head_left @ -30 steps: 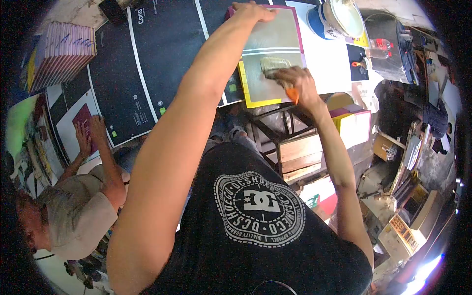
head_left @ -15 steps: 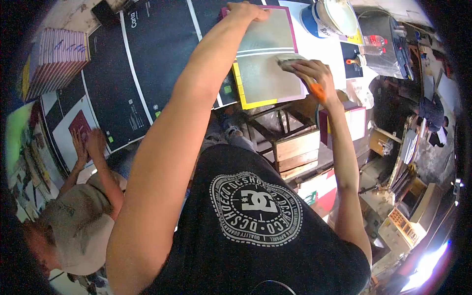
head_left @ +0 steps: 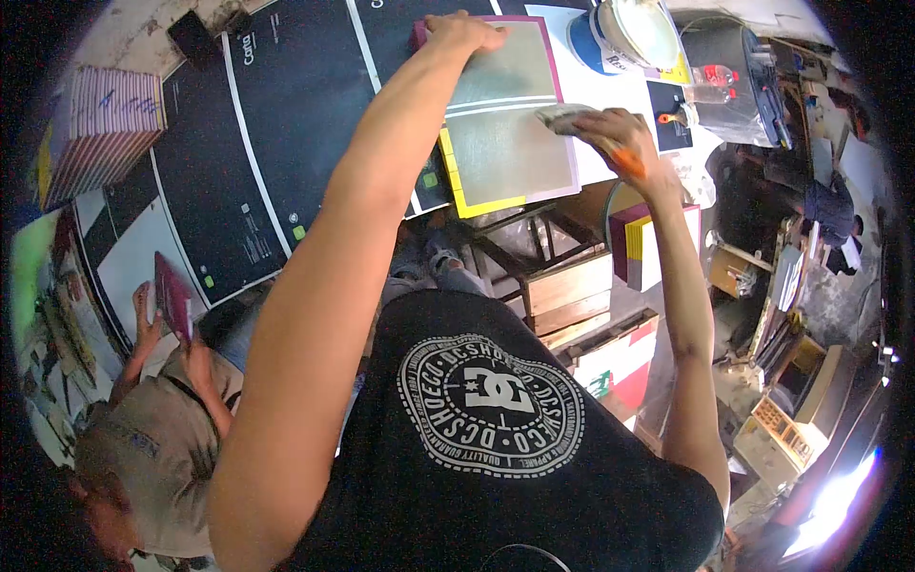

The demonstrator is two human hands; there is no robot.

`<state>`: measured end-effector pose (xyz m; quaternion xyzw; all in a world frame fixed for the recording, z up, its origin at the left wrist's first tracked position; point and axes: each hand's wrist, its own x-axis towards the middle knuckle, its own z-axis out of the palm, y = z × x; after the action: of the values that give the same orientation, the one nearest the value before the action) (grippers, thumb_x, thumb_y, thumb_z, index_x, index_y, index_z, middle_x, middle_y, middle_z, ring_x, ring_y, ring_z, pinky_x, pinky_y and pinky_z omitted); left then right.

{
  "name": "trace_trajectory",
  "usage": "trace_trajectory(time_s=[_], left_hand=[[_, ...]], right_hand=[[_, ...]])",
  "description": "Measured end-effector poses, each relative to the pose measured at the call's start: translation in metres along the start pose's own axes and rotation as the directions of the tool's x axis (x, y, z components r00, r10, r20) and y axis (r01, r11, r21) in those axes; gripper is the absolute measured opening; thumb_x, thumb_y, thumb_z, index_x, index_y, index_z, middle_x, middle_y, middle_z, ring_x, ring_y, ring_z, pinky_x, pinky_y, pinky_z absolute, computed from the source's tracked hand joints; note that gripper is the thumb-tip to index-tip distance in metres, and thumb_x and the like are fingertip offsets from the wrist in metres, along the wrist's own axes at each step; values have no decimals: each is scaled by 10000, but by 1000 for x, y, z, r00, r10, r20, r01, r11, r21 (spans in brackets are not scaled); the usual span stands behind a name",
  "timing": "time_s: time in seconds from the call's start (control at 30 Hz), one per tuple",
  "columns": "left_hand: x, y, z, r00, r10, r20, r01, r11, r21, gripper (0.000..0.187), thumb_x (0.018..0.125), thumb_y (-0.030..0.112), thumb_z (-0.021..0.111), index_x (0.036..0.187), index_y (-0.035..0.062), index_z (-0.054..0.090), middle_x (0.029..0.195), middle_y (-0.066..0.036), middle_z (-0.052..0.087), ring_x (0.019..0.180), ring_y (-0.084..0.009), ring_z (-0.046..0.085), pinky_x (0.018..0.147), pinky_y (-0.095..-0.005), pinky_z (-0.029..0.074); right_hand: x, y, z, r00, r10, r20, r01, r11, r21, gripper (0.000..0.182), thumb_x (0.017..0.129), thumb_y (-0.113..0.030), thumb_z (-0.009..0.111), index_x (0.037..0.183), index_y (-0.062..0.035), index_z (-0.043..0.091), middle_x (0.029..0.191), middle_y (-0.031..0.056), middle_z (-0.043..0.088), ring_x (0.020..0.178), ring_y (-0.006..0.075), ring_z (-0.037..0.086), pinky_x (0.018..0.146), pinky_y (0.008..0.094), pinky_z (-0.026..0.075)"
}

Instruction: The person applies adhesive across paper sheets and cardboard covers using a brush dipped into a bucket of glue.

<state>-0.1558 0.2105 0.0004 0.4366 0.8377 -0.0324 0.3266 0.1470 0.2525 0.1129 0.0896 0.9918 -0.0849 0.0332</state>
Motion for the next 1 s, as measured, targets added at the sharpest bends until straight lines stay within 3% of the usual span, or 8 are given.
trace_trajectory(time_s=[0.17, 0.27, 0.37, 0.53, 0.6, 0.7, 0.9, 1.0], left_hand=[[-3, 0, 0, 998, -9, 59, 9, 1000, -10, 759, 943, 707, 195, 1537, 253, 322, 1638, -81, 159, 1493, -310, 203, 1160, -625, 165], [-5, -2, -7, 995, 3, 103, 3, 999, -53, 759, 943, 707, 193, 1544, 257, 302, 1641, -75, 144, 1499, -309, 185, 1164, -624, 150], [-5, -2, -6, 1000, -2, 0, 2, 998, -71, 733, 939, 694, 256, 1525, 265, 353, 1620, -80, 219, 1484, -314, 232, 1165, -610, 147], [7, 0, -4, 997, 8, 75, -7, 1000, -16, 779, 940, 715, 190, 1550, 240, 280, 1643, -87, 113, 1508, -311, 143, 1170, -624, 137], [0, 2, -8, 998, -6, 69, 7, 1000, -9, 769, 942, 693, 216, 1540, 218, 306, 1625, -84, 182, 1492, -310, 195, 1175, -611, 149], [-9, 3, -14, 998, -34, 48, 35, 999, -20, 755, 945, 660, 254, 1524, 184, 345, 1598, -80, 287, 1469, -308, 272, 1181, -591, 167], [8, -6, 0, 997, 19, -77, -22, 999, -42, 743, 937, 671, 334, 1483, 177, 438, 1550, -100, 368, 1413, -372, 362, 1129, -603, 253], [-24, -31, 26, 920, 126, -371, -174, 980, -99, 655, 929, 567, 489, 1350, 69, 543, 1447, -156, 450, 1332, -360, 445, 1054, -624, 348]], right_hand=[[-44, 24, 64, 981, 48, 188, -104, 948, 302, 258, 887, -273, 663, 1086, -123, 734, 1086, 74, 724, 1050, 267, 656, 927, 402, 503], [-89, -11, 31, 938, 90, 334, -158, 970, 182, 217, 883, -252, 660, 1037, -124, 742, 1118, 60, 715, 1129, 266, 612, 1028, 502, 401], [-113, 3, 16, 902, -24, 430, -30, 992, 120, 372, 743, -129, 699, 1115, -136, 697, 1050, 85, 714, 1006, 310, 642, 950, 466, 459], [-50, 30, 2, 967, -239, -89, 245, 968, 60, 249, 826, -144, 663, 1070, -168, 710, 1088, 59, 708, 1012, 277, 660, 814, 414, 538], [-21, 13, -1, 986, -4, -166, 29, 988, 149, 178, 878, -142, 647, 1020, -66, 722, 1079, 103, 717, 968, 299, 667, 854, 389, 535], [-41, 51, 49, 987, -162, 15, 154, 962, 225, 199, 884, -184, 644, 1031, -76, 723, 1054, 96, 724, 957, 303, 671, 842, 383, 539], [-148, 13, 20, 972, 18, 236, -53, 988, 144, 171, 850, -186, 693, 989, -94, 728, 1085, 82, 709, 1022, 295, 638, 865, 435, 491], [-186, 22, 4, 966, 197, 168, -246, 902, 355, 218, 845, -130, 692, 1056, -88, 724, 1070, 116, 709, 1078, 322, 624, 954, 447, 463]])
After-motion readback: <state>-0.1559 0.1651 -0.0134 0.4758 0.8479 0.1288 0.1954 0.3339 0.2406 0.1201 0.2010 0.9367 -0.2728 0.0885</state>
